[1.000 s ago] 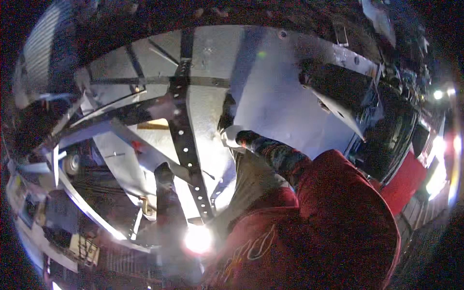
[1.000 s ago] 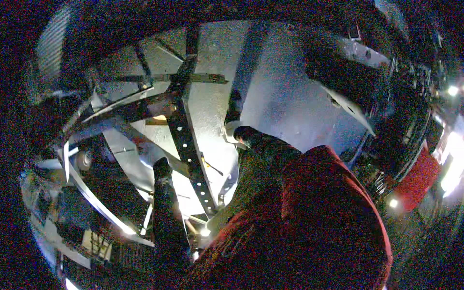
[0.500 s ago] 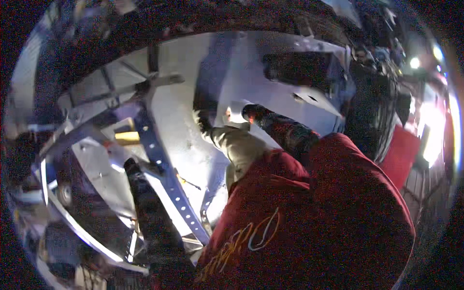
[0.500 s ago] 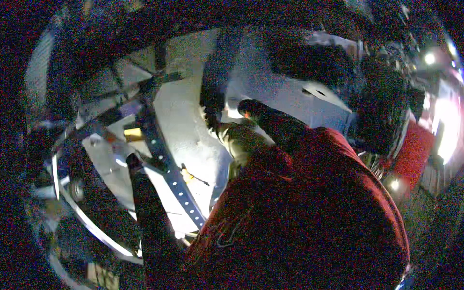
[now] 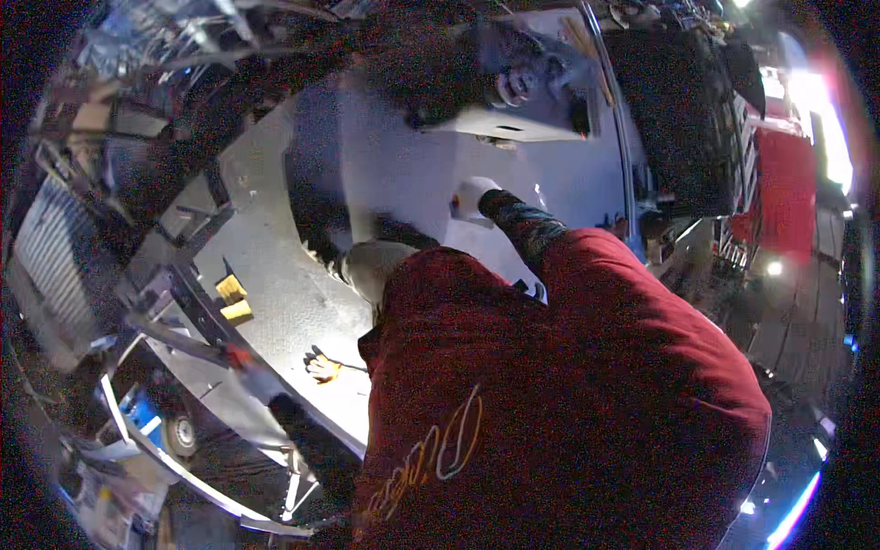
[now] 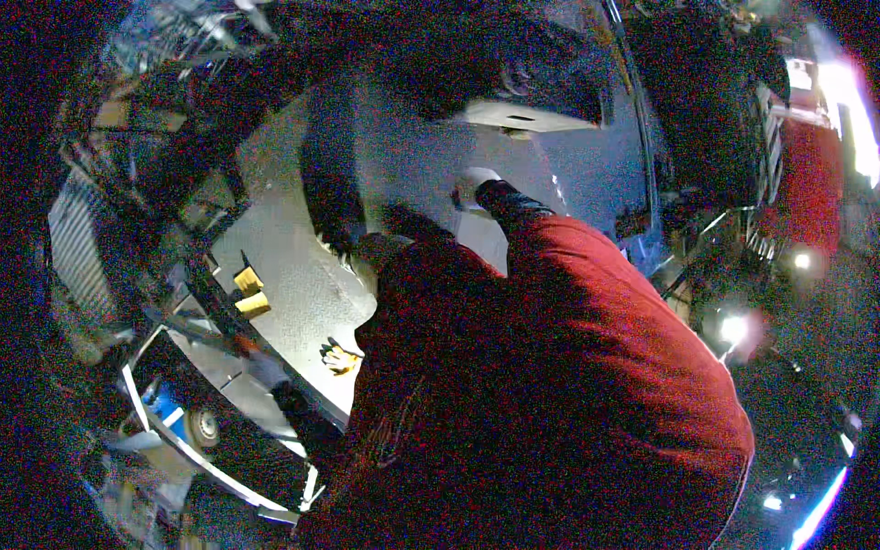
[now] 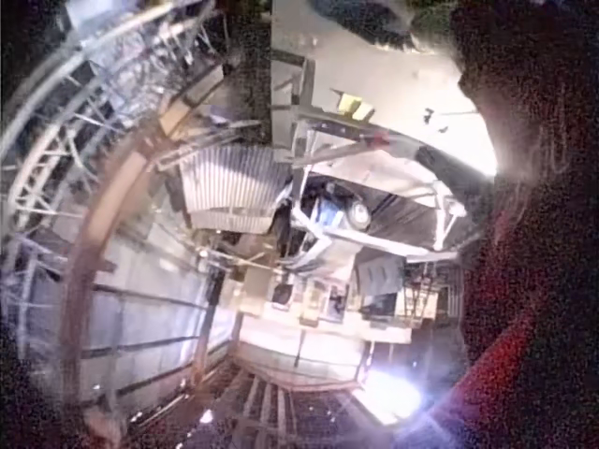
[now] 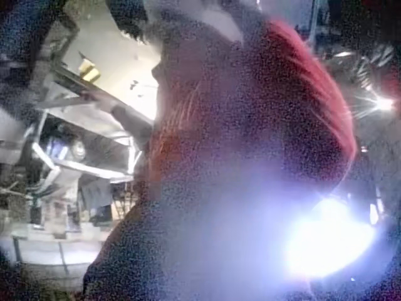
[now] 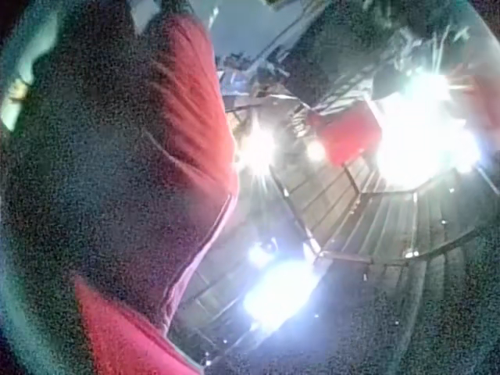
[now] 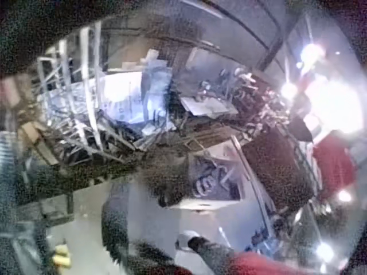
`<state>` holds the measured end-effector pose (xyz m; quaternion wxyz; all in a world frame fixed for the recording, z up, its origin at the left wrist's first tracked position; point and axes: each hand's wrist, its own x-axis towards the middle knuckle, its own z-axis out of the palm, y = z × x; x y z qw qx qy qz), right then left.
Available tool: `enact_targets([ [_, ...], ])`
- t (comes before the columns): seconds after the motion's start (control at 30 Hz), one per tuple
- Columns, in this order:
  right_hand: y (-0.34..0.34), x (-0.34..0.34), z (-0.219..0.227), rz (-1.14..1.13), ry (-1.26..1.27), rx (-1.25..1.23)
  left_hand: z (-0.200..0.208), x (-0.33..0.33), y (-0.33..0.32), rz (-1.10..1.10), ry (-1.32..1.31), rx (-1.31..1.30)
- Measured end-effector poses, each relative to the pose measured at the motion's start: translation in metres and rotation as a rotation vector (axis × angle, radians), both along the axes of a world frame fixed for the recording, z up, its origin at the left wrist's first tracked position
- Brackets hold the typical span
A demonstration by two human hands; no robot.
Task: Assembling a metal structure by positioning and attaching metal plates and brackets to a frame.
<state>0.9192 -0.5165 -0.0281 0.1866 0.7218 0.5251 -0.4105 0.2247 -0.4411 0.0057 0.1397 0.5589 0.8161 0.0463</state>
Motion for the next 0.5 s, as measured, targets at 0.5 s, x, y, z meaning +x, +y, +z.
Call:
enact_targets([
  [0.5, -0.098, 0.298, 0.011, -0.536, -0.349, 0.498, 0.061, 0.167, -0.273, -0.058, -0.392, -0.92],
])
